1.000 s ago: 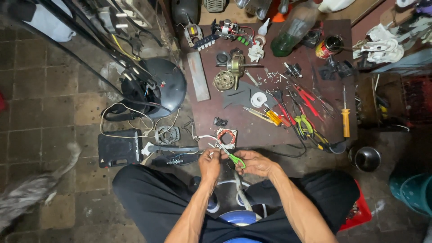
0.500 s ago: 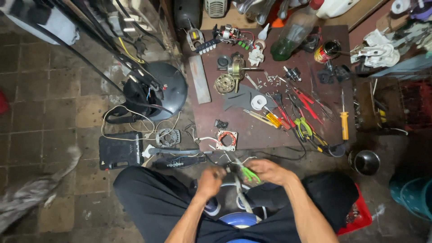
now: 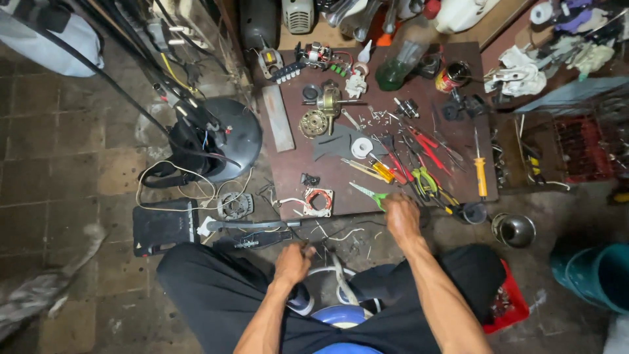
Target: The person sits cross-legged at a cluttered workbench and repairs a small electrical component, likely a motor or switch. They use their hands to twist and arrange wires, then use a pair of scissors to trim the excess wire.
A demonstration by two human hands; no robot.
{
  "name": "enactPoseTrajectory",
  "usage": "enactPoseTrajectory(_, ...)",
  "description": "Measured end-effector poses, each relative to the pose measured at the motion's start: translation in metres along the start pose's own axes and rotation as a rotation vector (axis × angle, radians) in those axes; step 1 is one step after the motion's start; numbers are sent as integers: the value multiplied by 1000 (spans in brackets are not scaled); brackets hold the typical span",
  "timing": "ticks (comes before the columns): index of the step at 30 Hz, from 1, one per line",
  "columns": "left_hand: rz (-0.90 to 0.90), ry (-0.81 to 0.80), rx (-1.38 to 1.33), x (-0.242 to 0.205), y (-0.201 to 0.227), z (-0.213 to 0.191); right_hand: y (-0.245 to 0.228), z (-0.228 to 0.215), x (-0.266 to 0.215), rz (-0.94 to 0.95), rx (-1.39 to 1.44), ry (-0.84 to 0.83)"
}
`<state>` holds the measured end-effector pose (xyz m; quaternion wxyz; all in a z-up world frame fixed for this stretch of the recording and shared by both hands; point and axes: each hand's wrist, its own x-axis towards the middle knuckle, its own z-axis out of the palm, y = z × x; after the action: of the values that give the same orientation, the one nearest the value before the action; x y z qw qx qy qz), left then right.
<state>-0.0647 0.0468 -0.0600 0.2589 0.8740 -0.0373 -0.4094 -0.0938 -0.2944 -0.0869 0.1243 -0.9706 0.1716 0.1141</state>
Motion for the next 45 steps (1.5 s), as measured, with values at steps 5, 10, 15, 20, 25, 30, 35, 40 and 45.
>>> enactPoseTrajectory(5,49,162,-348,-12,14,-18,-20,-12,-7,140,177,-14)
enactPoseTrajectory(10,72,204,-324,-28,22,-32,-57,-59,0,138,191,248)
enactPoseTrajectory(15,107,175,-287,-29,19,-30,-20,-12,73,-37,-4,292)
enactPoseTrajectory(20,85,145,-236,-51,25,-55,-32,-27,78,117,19,51)
enactPoseTrajectory(25,39,139,-192,-52,7,-60,-88,-62,-5,-1,1139,114)
enactPoseTrajectory(30,-35,85,-99,-18,-26,-37,-140,-30,-77,93,2106,-526)
enactPoseTrajectory(35,-32,58,-86,-13,-23,-35,-166,23,-87,253,2004,-516)
enactPoseTrajectory(40,-43,42,-67,-14,-16,-37,-192,11,-83,75,1485,-159)
enactPoseTrajectory(45,-79,12,-69,-23,-9,-43,-204,22,-74,134,1190,116)
